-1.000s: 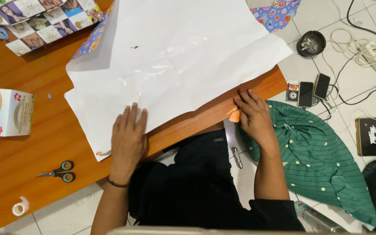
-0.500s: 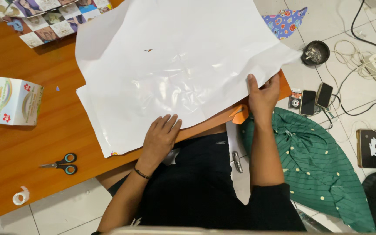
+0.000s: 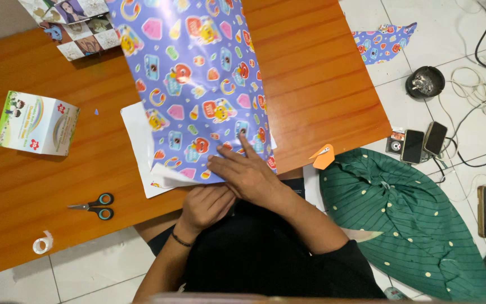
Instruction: The person wraps a small rectangular box with patterned wrapping paper. They measure and fold the paper around the box, then use scissors to cut tape and secure the folds. The wrapped box is placed aside, and the person begins wrapping a second box.
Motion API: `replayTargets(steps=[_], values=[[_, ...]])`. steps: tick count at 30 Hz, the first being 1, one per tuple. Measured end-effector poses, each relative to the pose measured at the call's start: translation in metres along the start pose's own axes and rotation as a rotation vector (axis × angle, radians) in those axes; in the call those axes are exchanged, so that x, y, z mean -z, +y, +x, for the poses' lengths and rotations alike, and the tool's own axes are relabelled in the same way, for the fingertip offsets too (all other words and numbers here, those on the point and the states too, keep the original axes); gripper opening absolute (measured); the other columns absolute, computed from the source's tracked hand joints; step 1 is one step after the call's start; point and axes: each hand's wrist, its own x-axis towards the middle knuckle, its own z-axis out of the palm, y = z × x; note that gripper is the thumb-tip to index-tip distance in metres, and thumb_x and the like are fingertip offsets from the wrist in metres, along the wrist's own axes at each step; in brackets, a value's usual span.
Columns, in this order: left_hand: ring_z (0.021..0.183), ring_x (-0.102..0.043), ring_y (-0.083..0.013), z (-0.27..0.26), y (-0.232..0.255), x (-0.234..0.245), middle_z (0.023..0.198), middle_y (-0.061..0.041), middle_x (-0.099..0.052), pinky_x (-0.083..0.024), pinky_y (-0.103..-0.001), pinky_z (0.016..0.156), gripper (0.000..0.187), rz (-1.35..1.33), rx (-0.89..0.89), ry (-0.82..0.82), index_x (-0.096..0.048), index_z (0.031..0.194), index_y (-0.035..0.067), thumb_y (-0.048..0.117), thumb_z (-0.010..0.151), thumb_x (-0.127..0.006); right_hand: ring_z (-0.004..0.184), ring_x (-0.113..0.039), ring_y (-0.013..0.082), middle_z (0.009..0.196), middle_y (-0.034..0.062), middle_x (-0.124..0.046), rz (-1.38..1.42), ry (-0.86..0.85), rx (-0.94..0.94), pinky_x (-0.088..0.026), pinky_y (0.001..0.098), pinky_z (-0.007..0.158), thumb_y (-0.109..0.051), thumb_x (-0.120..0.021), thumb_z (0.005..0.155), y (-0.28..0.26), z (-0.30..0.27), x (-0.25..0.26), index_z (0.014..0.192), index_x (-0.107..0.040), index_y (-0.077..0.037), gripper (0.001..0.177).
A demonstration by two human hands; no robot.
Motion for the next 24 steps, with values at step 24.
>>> replayTargets(steps=[24], values=[[0.123,-0.058,-0.0425,-0.030,-0.008,0.063,0.148,-0.029,-0.049,-0.052,-0.045,0.100,0.056,-0.040,0.765,-0.118,-0.066,0.122,0.004,0.024,0.074,-0.089,0.141,-0.046,0.0337,0.146,0.0080,-0.057,-0.093,-0.248,-0.106,-0.033,0.0556,0.116,-0.013,-0.080,0.069,0.025,-0.040,-0.026,0.135,-0.061,-0.011,0.068]])
